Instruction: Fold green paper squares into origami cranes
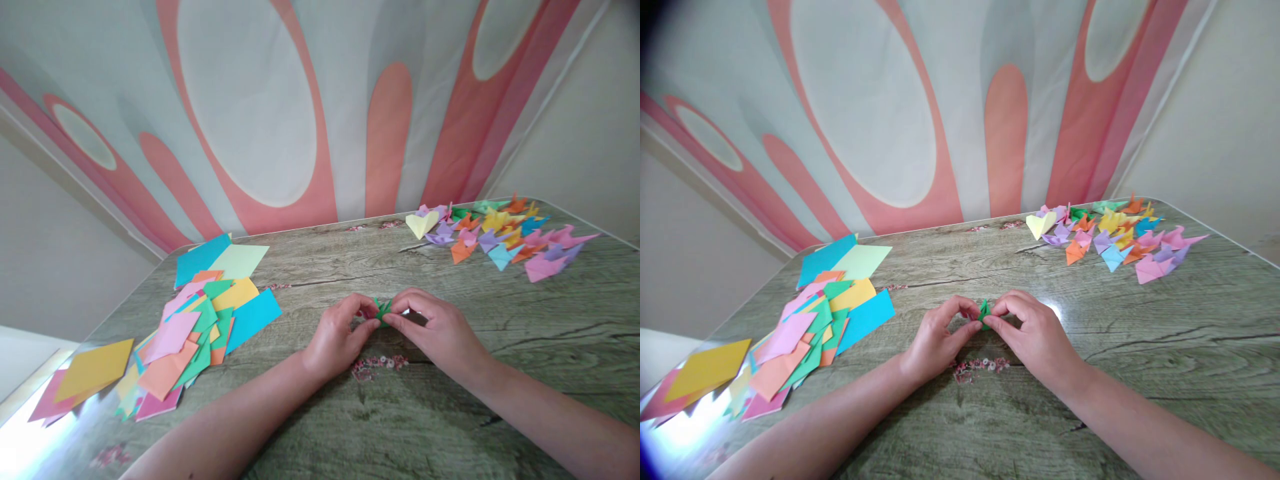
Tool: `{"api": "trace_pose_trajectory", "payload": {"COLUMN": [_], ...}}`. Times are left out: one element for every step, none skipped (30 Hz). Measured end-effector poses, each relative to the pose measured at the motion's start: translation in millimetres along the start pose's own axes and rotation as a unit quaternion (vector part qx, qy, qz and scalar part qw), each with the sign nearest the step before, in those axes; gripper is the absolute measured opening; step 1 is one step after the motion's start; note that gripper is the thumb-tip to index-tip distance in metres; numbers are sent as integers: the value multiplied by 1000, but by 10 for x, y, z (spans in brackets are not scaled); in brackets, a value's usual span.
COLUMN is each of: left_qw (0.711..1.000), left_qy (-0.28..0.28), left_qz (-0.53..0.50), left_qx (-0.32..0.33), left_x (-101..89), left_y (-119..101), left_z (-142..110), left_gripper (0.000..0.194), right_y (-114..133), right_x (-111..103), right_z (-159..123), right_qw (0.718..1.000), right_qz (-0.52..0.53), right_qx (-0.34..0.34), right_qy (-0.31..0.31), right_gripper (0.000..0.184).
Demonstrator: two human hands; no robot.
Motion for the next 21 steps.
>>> {"api": "trace_pose_trajectory", "payload": {"left_qw": [1000, 1000, 999, 998, 997, 996, 995, 994, 992, 988, 982, 975, 966, 957, 949, 943, 940, 938, 938, 938, 938], "left_qy": [4, 9, 14, 18, 21, 21, 22, 23, 26, 30, 36, 43, 51, 56, 59, 61, 61, 60, 59, 60, 62], "left_qz": [-9, -20, -30, -39, -47, -55, -62, -71, -85, -106, -132, -161, -190, -215, -233, -243, -248, -247, -244, -240, -237], "left_qx": [-11, -23, -35, -47, -57, -64, -72, -81, -93, -109, -127, -147, -167, -186, -204, -218, -229, -236, -240, -243, -246], "left_x": [4, 8, 12, 15, 18, 21, 23, 27, 31, 36, 42, 48, 53, 56, 57, 55, 52, 47, 42, 37, 32], "left_y": [4, 6, 6, 4, -2, -9, -17, -23, -25, -22, -14, -2, 12, 26, 39, 49, 54, 56, 54, 51, 47], "left_z": [5, 10, 14, 18, 22, 24, 26, 28, 31, 35, 40, 47, 54, 62, 70, 76, 82, 87, 90, 94, 97], "left_gripper": [13, 14, 15, 16, 16, 15, 16, 16, 16, 15, 14, 14, 15, 16, 17, 17, 17, 17, 17, 17, 18], "right_y": [6, 13, 19, 25, 29, 31, 31, 30, 27, 24, 22, 22, 23, 26, 31, 38, 45, 53, 59, 64, 67], "right_x": [-4, -8, -10, -11, -11, -10, -7, -5, -4, -3, -2, -2, -2, -1, 1, 3, 5, 9, 12, 16, 20], "right_z": [2, 4, 7, 9, 11, 11, 11, 10, 9, 7, 6, 6, 6, 7, 8, 10, 12, 13, 13, 13, 12], "right_qw": [1000, 1000, 1000, 1000, 999, 999, 999, 999, 999, 999, 999, 999, 999, 999, 999, 1000, 1000, 1000, 999, 999, 999], "right_qz": [-3, -8, -14, -21, -26, -29, -29, -28, -27, -26, -25, -24, -23, -23, -23, -24, -26, -27, -27, -26, -25], "right_qx": [6, 11, 16, 20, 23, 24, 24, 25, 27, 28, 29, 30, 29, 26, 22, 16, 12, 6, 2, -1, -4], "right_qy": [2, 4, 5, 6, 6, 6, 6, 6, 6, 5, 4, 5, 6, 8, 10, 12, 13, 15, 18, 22, 25], "right_gripper": [13, 13, 13, 14, 14, 14, 14, 14, 14, 14, 14, 14, 13, 13, 13, 13, 13, 14, 14, 13, 13]}}
Point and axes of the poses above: each hand's wrist, its own z-axis towards the middle knuckle, its own x-axis out of the palm, y = z × x, the point moved 1 cm from there along z, towards the middle knuckle, and after that the axes turned 14 degrees about -x, right-handed, at the moved point
